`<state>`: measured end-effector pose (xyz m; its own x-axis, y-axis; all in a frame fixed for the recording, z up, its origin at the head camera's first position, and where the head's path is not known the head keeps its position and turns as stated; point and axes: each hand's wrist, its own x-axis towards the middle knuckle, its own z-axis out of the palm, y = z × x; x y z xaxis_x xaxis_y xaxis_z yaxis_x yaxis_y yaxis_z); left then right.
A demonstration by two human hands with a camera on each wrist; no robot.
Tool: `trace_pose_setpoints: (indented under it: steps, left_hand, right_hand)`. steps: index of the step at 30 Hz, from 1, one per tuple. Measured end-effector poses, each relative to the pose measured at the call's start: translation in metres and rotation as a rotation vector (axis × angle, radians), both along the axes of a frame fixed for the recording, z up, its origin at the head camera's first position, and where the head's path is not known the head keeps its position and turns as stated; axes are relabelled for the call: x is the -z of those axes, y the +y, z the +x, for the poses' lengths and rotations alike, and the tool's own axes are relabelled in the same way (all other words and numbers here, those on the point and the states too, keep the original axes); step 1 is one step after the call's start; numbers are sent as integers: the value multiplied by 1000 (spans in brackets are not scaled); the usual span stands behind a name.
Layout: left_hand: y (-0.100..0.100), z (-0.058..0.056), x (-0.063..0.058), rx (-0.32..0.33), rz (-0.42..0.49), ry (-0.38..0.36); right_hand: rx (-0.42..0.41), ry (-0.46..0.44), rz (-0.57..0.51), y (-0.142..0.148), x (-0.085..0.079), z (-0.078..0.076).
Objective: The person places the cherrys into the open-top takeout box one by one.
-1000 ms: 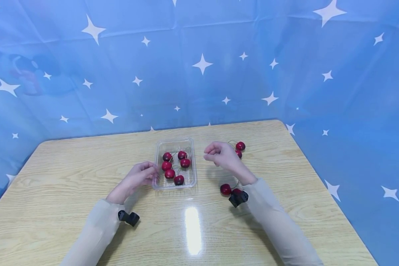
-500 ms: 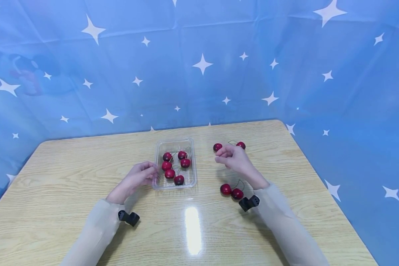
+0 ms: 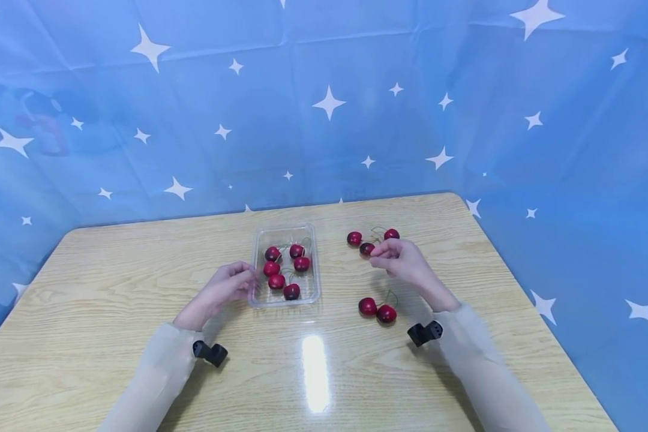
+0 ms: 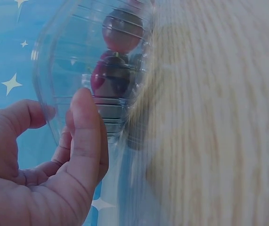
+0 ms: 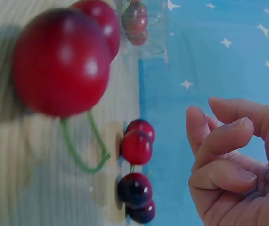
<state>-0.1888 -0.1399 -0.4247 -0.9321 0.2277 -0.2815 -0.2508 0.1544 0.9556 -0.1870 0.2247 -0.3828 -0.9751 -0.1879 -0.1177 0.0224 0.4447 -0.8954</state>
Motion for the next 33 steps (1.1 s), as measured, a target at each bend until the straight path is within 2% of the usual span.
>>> trace_pose_setpoints:
  steps: [13,23,33]
  left_hand:
    - [0,0,-1,6,7,3]
    - [1,0,0,-20,9,-16]
    - [1,1,-1,-23,5,-13]
  right_hand:
    - [-38,-64,51,20,16,6]
    - [-136,-99,119,28,23,8]
    - [-213,-98,186,32,24,9]
